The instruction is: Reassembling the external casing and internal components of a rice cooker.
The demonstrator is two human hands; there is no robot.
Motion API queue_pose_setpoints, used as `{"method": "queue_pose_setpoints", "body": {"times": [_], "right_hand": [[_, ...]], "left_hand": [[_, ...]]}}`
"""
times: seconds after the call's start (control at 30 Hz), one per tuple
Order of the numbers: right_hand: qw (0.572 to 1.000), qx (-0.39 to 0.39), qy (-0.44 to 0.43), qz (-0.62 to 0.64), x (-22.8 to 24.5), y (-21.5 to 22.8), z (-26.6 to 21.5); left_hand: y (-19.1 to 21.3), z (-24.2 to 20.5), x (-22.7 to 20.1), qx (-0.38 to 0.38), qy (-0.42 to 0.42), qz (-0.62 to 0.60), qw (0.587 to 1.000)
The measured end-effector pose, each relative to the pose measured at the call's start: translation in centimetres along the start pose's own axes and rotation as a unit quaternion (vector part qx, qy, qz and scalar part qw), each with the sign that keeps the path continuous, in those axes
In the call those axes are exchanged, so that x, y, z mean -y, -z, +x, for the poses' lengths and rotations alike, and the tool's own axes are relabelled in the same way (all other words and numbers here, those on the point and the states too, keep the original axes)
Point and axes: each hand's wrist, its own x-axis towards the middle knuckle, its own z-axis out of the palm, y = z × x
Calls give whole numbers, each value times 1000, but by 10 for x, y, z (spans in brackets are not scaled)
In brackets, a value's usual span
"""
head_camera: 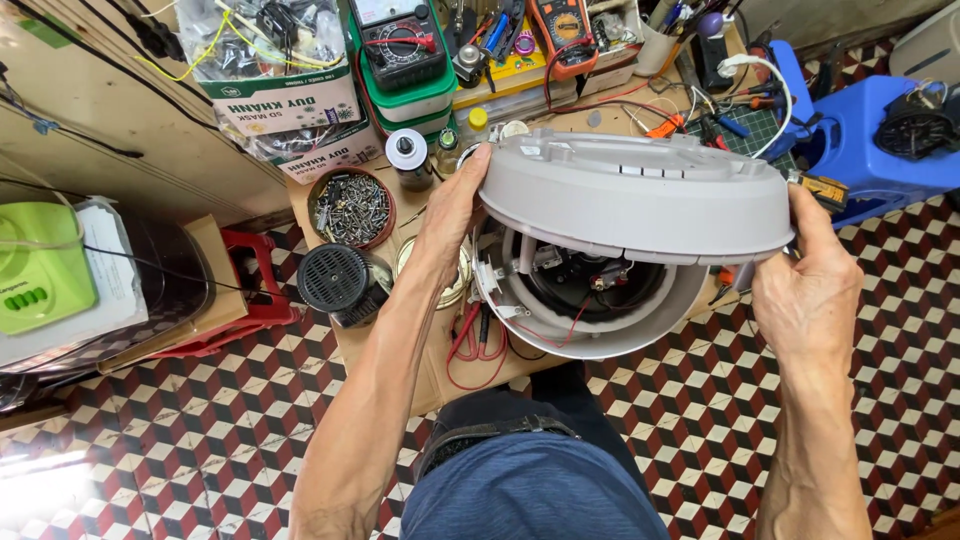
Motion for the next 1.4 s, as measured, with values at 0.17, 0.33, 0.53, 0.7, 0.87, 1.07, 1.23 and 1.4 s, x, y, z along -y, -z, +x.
{"method": "queue_pose_setpoints", "body": {"times": [0.17, 0.33, 0.53, 0.7, 0.87, 1.07, 1.23, 1.4], "right_hand": [[994, -12, 110, 3, -32, 0, 16], [999, 8, 22, 38, -10, 9, 22], [997, 15, 15, 68, -11, 12, 29], [996, 30, -12, 84, -14, 13, 31], [992, 38, -41, 110, -10, 14, 32], [994, 29, -24, 100, -14, 15, 29], [997, 17, -38, 67, -25, 15, 34], [983, 35, -38, 178, -38, 11, 40]], "left_hand": [[-8, -3, -13, 18, -21, -7, 1000], [-8, 13, -10, 13, -25, -31, 999], [-8, 18, -10, 19, -38, -10, 999], [-10, 16, -12, 16, -34, -14, 999], [-11, 15, -15, 23, -42, -7, 999], [-9, 18, -11, 24, -47, -10, 999], [-10, 20, -8, 27, -51, -32, 998], [-9, 18, -8, 40, -58, -54, 996]]}}
